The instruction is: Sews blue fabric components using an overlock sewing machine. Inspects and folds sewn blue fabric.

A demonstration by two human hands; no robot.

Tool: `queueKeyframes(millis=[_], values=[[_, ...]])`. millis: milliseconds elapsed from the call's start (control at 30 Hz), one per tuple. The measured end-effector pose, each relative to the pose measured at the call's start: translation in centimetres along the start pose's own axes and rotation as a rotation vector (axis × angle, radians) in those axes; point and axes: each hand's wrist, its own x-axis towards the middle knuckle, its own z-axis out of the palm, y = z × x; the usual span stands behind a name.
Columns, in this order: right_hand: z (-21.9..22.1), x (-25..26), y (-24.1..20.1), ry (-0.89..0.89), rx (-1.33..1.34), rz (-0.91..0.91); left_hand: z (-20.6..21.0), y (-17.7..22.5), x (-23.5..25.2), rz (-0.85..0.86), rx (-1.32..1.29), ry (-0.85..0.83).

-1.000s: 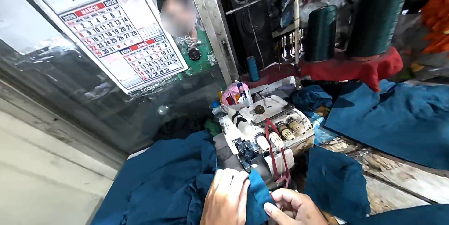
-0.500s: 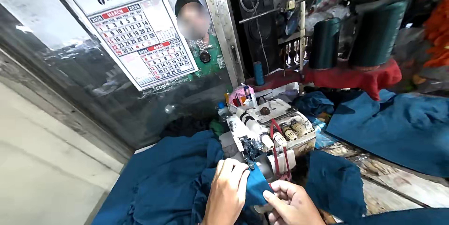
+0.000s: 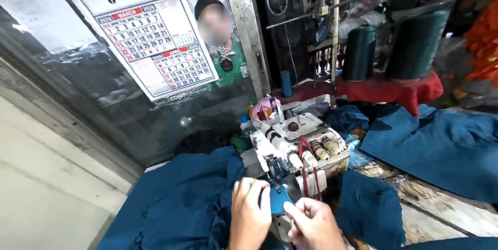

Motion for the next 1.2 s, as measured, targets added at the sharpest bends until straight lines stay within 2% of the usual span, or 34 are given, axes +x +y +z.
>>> queueKeyframes(millis=[133, 267, 333, 400, 467, 533, 567, 633, 700, 767, 833, 933, 1000, 1133, 1200], values=[[1.2, 2.0, 0.6, 0.061, 0.005, -0.018, -0.6, -2.5, 2.3, -0.119, 0.044, -0.182], [0.0, -0.2, 0.7, -0.054, -0.008, -0.139, -2.2, -1.8, 2.4, -0.324, 0.154, -0.32], [-0.4, -1.1, 0.4, -0.202, 0.002, -0.179, -3.4, -1.9, 1.8, -0.317, 0.241, -0.272], [-0.8, -1.9, -0.1, -0.37, -0.013, -0.19, -4.9, -1.4, 0.0, -0.231, 0.283, -0.167], [-1.4, -2.4, -0.2, -0.5, -0.044, -0.24, -6.0, 0.8, -3.0, -0.158, 0.215, -0.125], [-2.4, -1.9, 0.0, -0.553, -0.039, -0.3, -5.3, 3.9, -6.1, -0.111, 0.058, -0.179], [-2.9, -1.2, 0.2, -0.484, -0.022, -0.314, -4.2, 5.3, -7.1, -0.097, -0.045, -0.198], [-3.6, 0.7, 0.5, -0.178, 0.006, -0.292, -2.5, 7.2, -7.6, -0.1, -0.271, -0.252], [-3.9, 1.0, 0.9, -0.024, -0.07, -0.289, -2.9, 6.9, -7.3, -0.129, -0.489, -0.372], [-3.9, -1.3, 0.9, -0.062, -0.116, -0.343, -3.6, 5.7, -8.1, -0.168, -0.689, -0.412], [-4.3, -3.9, 1.6, -0.13, -0.132, -0.362, -3.6, 5.3, -10.0, -0.272, -0.842, -0.32], [-5.1, -5.5, 2.0, -0.157, -0.158, -0.313, -3.5, 5.8, -10.9, -0.376, -0.921, -0.142], [-5.9, -5.2, 1.2, -0.218, -0.205, -0.306, -4.2, 6.0, -10.3, -0.392, -0.924, -0.102], [-6.6, -4.4, 0.1, -0.305, -0.325, -0.339, -4.8, 5.0, -10.5, -0.4, -0.93, -0.226], [-6.6, -4.1, -0.2, -0.303, -0.374, -0.363, -5.4, 5.2, -10.7, -0.427, -0.937, -0.214]])
